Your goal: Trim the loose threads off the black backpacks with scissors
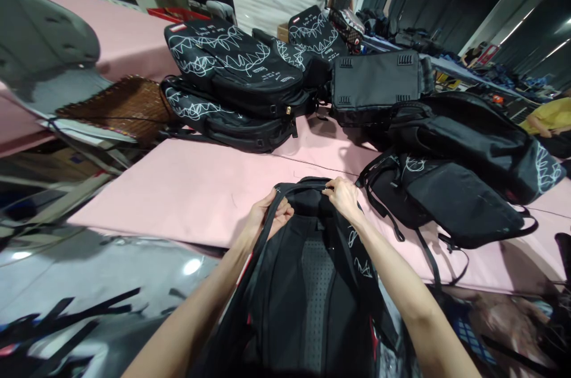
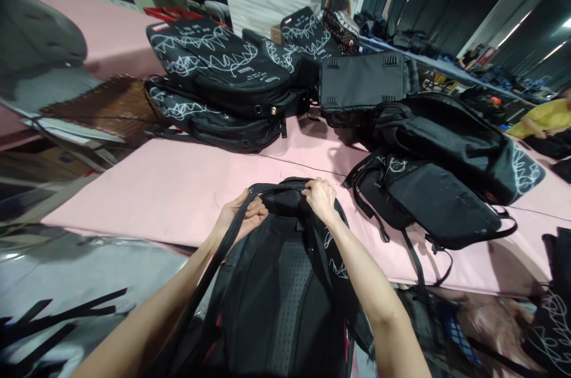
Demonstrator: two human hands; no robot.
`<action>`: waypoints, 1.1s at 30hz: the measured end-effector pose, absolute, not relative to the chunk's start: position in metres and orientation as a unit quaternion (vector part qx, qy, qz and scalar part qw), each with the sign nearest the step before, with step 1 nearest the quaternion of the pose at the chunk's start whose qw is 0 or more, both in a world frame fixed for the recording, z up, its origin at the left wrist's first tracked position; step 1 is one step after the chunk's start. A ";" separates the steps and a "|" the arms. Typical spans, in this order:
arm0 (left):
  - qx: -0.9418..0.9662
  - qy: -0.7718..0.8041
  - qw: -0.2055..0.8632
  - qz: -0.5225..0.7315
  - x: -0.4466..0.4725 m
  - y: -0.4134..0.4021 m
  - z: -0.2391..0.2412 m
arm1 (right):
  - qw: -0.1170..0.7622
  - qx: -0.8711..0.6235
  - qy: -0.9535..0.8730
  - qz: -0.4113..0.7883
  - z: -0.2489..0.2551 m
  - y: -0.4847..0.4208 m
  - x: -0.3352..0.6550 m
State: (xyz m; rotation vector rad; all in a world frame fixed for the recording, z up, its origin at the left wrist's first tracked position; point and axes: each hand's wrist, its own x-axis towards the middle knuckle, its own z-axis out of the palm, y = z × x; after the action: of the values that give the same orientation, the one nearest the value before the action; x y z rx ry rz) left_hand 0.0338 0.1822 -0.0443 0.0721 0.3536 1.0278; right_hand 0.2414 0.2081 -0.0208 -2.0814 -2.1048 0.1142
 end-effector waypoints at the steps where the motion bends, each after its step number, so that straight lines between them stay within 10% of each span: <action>1: 0.035 0.167 0.856 0.488 0.034 0.182 -0.045 | 0.090 -0.700 -0.707 0.040 -0.021 0.209 0.241; 33: 0.031 0.200 0.854 0.479 0.030 0.160 -0.054 | 0.093 -0.688 -0.716 0.073 -0.019 0.219 0.240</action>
State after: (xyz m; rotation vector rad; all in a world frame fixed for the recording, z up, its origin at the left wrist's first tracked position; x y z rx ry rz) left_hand 0.0305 0.1602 -0.0541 0.0645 0.4203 1.0079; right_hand 0.2402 0.2190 -0.0194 -2.0419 -2.1257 0.2170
